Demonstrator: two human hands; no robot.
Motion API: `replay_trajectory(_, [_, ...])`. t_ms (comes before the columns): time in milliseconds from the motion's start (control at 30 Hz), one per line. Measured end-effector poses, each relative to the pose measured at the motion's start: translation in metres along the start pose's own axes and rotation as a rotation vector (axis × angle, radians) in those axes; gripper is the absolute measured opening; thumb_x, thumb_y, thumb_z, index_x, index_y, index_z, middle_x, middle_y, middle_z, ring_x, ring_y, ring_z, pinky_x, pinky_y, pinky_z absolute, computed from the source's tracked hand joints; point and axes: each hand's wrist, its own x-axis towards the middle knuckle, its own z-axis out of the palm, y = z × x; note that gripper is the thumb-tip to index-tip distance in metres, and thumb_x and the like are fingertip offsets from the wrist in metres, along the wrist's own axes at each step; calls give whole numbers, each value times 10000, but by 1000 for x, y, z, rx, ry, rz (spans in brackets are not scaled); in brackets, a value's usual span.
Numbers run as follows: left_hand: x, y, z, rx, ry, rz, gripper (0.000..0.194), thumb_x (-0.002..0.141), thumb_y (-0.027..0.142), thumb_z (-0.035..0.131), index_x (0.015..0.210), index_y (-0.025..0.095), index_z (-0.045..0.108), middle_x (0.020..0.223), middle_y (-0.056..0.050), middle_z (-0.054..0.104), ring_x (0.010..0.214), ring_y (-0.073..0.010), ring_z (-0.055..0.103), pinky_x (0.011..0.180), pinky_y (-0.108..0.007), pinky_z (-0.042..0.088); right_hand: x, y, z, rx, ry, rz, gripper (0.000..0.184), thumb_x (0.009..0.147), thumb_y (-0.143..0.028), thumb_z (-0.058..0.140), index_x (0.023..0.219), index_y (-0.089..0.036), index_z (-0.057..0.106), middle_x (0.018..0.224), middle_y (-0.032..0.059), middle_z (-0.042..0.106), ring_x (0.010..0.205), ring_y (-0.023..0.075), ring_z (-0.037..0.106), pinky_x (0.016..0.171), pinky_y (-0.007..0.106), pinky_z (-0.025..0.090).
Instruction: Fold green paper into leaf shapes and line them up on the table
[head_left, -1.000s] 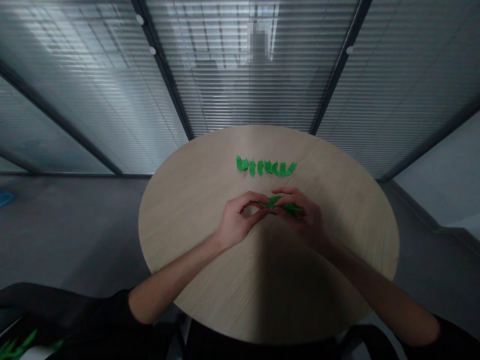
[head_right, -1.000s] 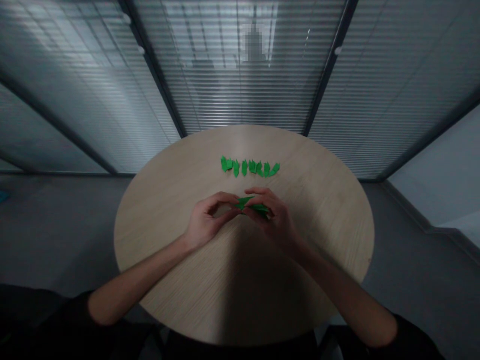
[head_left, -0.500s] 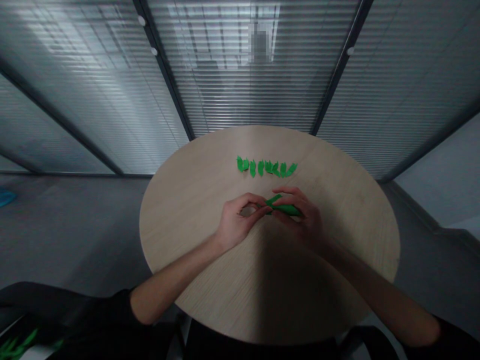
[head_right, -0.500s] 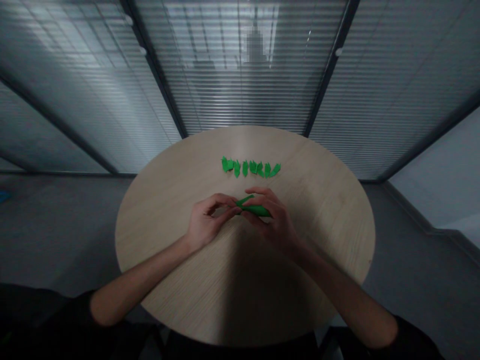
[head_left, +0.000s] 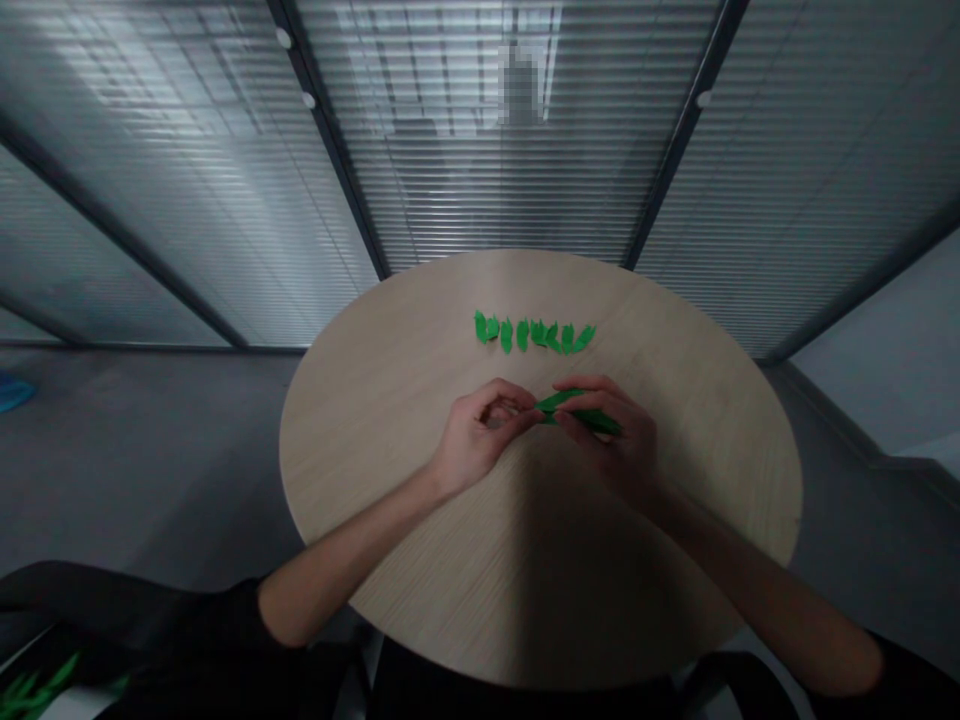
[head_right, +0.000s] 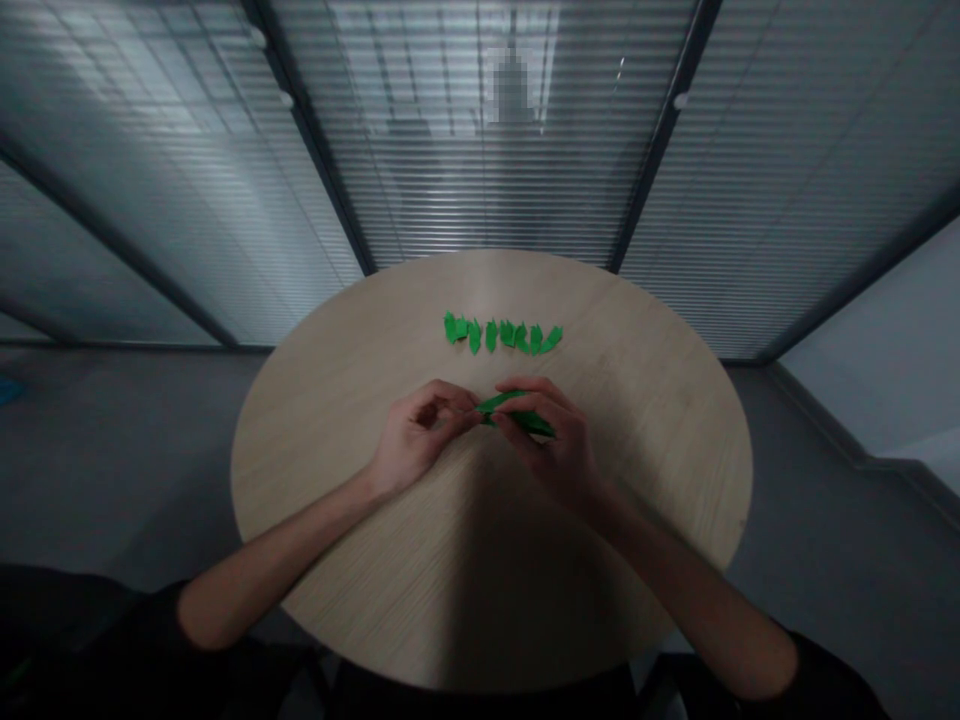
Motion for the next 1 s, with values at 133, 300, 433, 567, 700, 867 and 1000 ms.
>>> replay_trajectory(133, [1,3,0,11,-1,-24,151,854,282,809,917,172,727,798,-20,721,672,-106,615,595,-210,473,0,4,0,-18,30,-76,45,939,-210,731,935,-253,744,1090,67,746,992,217,728,894,411,611])
replay_trajectory(300, [1,5,-1,25,28,-52,173,834,292,824,930,177,737,740,10,662,596,-83,520,575,-206,425,0,8,1,-41,26,-129,88,930,-168,738,960,-250,748,1107,74,741,1007,211,730,891,399,612])
replay_trajectory(433, [1,5,0,26,82,-40,152,831,284,817,908,177,742,740,6,648,600,-84,514,579,-213,419,-1,10,2,-56,5,-147,119,922,-158,751,992,-255,750,1135,80,740,1042,216,728,896,400,614])
replay_trajectory(567, [1,8,3,-48,93,-71,168,813,282,825,880,169,720,625,47,553,524,-63,430,501,-196,336,-1,12,3,-58,-27,-149,143,919,-161,758,1024,-256,747,1155,78,741,1060,216,731,918,392,611])
replay_trajectory(700, [2,11,4,-117,80,-108,195,811,302,819,868,169,688,604,51,561,503,-60,454,455,-174,330,-2,14,3,-44,-35,-151,140,918,-174,765,1028,-259,749,1161,77,745,1067,218,732,918,382,610])
replay_trajectory(867, [0,8,5,-156,-3,-149,219,893,361,755,923,174,645,574,49,616,400,-51,455,380,-158,345,-3,13,3,-47,-9,-144,130,932,-162,741,1013,-263,749,1157,75,750,1047,211,734,899,382,608])
replay_trajectory(1000, [-2,5,5,-145,-39,-156,212,928,366,723,950,172,641,571,40,647,391,-50,494,379,-139,383,-3,12,3,-65,17,-162,116,931,-154,738,991,-253,748,1139,81,755,1015,208,737,894,387,609])
